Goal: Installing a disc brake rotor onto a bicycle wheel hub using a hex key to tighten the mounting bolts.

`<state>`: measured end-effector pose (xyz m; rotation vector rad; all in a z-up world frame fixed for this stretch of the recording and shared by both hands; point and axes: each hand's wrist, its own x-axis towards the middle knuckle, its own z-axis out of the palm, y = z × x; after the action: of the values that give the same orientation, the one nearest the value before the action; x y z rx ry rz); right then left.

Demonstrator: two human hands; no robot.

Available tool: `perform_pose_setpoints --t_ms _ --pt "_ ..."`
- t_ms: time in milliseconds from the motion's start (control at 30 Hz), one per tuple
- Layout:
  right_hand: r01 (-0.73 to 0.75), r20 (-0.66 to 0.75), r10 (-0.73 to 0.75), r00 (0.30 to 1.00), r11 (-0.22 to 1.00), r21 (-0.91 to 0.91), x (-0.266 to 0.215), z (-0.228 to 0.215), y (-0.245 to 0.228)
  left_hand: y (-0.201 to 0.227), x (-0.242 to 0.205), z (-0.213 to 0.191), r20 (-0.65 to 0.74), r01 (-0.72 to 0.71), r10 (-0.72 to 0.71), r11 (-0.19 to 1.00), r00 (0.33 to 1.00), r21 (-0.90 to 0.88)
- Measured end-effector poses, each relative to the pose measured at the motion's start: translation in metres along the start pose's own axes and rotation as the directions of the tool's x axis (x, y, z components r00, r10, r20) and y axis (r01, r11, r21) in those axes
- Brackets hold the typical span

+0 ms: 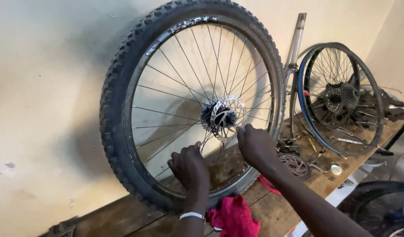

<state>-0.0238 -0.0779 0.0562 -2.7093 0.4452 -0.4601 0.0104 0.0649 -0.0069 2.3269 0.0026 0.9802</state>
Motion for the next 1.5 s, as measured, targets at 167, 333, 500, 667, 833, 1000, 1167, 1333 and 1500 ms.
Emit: perform_pose_setpoints --t_ms 167,333,500,667,833,1000,1167,1333,1500 --pt "0.137 -0.128 -0.120 0.985 0.981 0.138 -0.006 -0.013 0.014 -0.006 0.003 0.007 0.053 -0.018 0.016 0.999 0.998 0.046" --pt "0.170 -0.106 -0.168 0.980 0.985 0.010 0.003 -0.007 0.018 -0.007 0.007 0.009 0.094 -0.004 0.000 0.999 0.996 0.043" --pt "0.207 -0.106 -0.208 0.972 0.978 -0.021 0.000 -0.004 0.013 -0.003 0.006 0.004 0.120 0.018 -0.024 0.998 0.992 0.054" --pt "0.233 -0.115 -0.239 0.964 0.970 -0.065 0.011 0.004 0.021 -0.004 0.007 0.006 0.118 0.022 -0.028 0.999 0.993 0.049" --pt "0.336 -0.171 -0.392 0.904 0.898 -0.283 0.021 0.024 0.030 -0.003 0.007 0.003 0.127 0.003 -0.011 0.998 0.992 0.067" --pt "0.370 -0.124 -0.452 0.884 0.836 -0.406 0.030 0.040 0.031 -0.002 0.007 0.000 0.123 0.008 -0.012 0.999 0.992 0.032" --pt "0.424 -0.063 -0.507 0.859 0.776 -0.468 0.032 0.028 0.022 0.000 0.006 -0.004 0.128 0.008 -0.010 1.000 0.992 0.016" --pt "0.427 -0.030 -0.484 0.875 0.799 -0.423 0.032 0.022 0.017 -0.003 0.007 0.004 0.123 -0.008 0.006 1.000 0.992 0.020" --pt "0.297 -0.089 -0.318 0.944 0.936 -0.191 0.029 0.018 0.007 -0.004 0.004 0.008 0.069 0.004 -0.004 1.000 0.998 -0.003"
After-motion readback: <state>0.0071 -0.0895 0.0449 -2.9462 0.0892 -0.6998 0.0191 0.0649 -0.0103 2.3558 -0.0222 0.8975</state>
